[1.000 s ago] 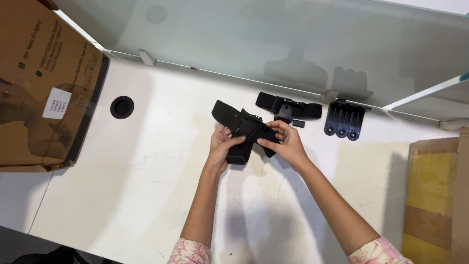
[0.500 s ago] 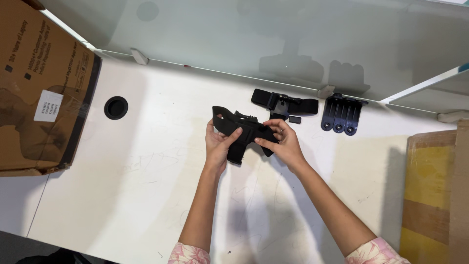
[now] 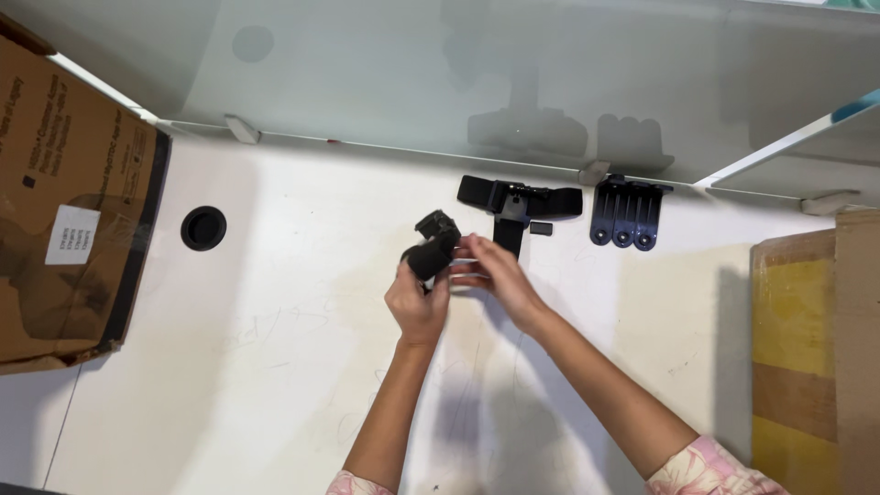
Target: The person removes black headstraps from a cardboard box, handles them to arrange the straps and plastic mounts, and places them in rows on a white desk.
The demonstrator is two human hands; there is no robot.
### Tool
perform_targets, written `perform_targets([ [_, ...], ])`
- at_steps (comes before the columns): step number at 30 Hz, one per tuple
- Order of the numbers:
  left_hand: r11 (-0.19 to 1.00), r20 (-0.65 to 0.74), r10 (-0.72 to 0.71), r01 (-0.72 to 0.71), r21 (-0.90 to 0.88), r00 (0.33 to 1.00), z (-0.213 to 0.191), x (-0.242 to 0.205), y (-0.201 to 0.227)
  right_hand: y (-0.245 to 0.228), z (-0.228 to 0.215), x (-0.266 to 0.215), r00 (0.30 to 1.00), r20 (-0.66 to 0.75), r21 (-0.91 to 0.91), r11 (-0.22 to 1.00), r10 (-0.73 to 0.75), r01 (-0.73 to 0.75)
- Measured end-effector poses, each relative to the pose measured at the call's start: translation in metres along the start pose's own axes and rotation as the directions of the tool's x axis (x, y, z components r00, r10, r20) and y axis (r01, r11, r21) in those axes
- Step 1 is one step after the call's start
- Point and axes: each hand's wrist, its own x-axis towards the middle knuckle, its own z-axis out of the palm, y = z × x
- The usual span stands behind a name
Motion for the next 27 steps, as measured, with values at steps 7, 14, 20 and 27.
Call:
perform_targets([
  [7, 0.942, -0.083, 0.231, -0.201, 0.268, 0.969, -0.001, 0.039, -0.047, 0.005, 0.02, 0.011, 0.976, 0.201, -0.172, 0.978, -0.078, 0.114],
  [14, 0.875, 0.012, 0.359, -0.341, 0.343, 0.933, 0.044, 0.051, -0.078, 0.015, 0.001, 0.016, 0.994, 0.059, -0.356, 0.929, -0.089, 0.104],
  [20, 0.884, 0.301, 0.298, -0.381, 0.271, 0.906, 0.073, 0.046, -0.075, 0.021, -0.008, 0.001, 0.988, -0.073, -0.386, 0.917, -0.137, 0.098],
  [27, 0.862, 0.591, 0.3, -0.478, 0.168, 0.749, 0.07, 0.055, -0.071, 0.027, -0.025, -0.014, 0.874, -0.141, -0.737, 0.639, -0.464, 0.22],
])
